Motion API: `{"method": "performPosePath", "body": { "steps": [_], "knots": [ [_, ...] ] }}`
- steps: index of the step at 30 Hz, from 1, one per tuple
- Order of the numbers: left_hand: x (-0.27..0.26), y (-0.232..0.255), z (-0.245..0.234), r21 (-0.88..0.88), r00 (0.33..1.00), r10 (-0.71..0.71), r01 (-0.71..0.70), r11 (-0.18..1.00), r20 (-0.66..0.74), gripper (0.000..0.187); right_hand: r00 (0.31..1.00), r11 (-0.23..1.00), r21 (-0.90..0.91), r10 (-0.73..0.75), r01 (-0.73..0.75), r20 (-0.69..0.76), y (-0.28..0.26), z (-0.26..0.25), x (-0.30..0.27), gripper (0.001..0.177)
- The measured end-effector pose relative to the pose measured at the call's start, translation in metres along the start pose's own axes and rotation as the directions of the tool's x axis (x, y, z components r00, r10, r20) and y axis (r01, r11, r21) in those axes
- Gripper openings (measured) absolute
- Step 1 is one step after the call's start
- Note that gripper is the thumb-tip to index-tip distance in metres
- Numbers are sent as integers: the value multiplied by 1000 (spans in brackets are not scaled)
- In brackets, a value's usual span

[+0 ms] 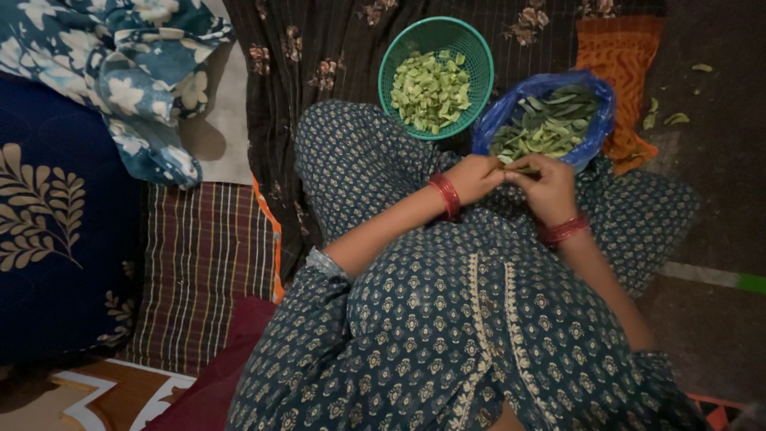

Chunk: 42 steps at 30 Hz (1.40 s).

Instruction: The person sits on the floor and sorts green leafy vegetables by hand, placing them into a green basket and a blue bag. The hands repeatedly pick, separate, and transfer the leaves between the two containers.

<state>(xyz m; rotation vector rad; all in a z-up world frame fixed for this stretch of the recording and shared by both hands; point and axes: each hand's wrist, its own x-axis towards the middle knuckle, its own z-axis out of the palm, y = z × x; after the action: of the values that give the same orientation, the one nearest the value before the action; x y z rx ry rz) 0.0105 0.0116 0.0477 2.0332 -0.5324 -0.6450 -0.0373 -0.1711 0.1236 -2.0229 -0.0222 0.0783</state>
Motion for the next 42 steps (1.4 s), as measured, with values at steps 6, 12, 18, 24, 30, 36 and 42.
{"method": "performPosePath", "body": {
  "steps": [6,12,18,24,30,36,42],
  "knots": [
    [14,-25,33,-569,988,-68,-22,822,-137,37,949,928,-270,-295,258,-109,-12,9,-5,14],
    [20,-64,55,-933,937,-151,334,133,314,39,850,836,-283,-516,470,-111,-12,9,-4,14],
    [67,-68,17,-459,964,-210,116,881,-160,35,939,964,214,-77,155,-334,15,-3,-16,13],
    [142,111,-15,368,895,424,-352,861,-138,21,972,604,793,225,-84,-68,73,0,-8,22],
    [117,237,10,264,939,315,-342,902,142,90,976,965,176,-174,196,-134,76,-9,-5,41],
    [86,143,-15,553,911,409,-362,751,40,38,959,416,904,284,-101,-23,68,-1,-1,32],
    [49,31,-5,275,965,259,-242,930,-26,25,973,674,730,223,-112,-57,82,7,1,8]
  ]
}}
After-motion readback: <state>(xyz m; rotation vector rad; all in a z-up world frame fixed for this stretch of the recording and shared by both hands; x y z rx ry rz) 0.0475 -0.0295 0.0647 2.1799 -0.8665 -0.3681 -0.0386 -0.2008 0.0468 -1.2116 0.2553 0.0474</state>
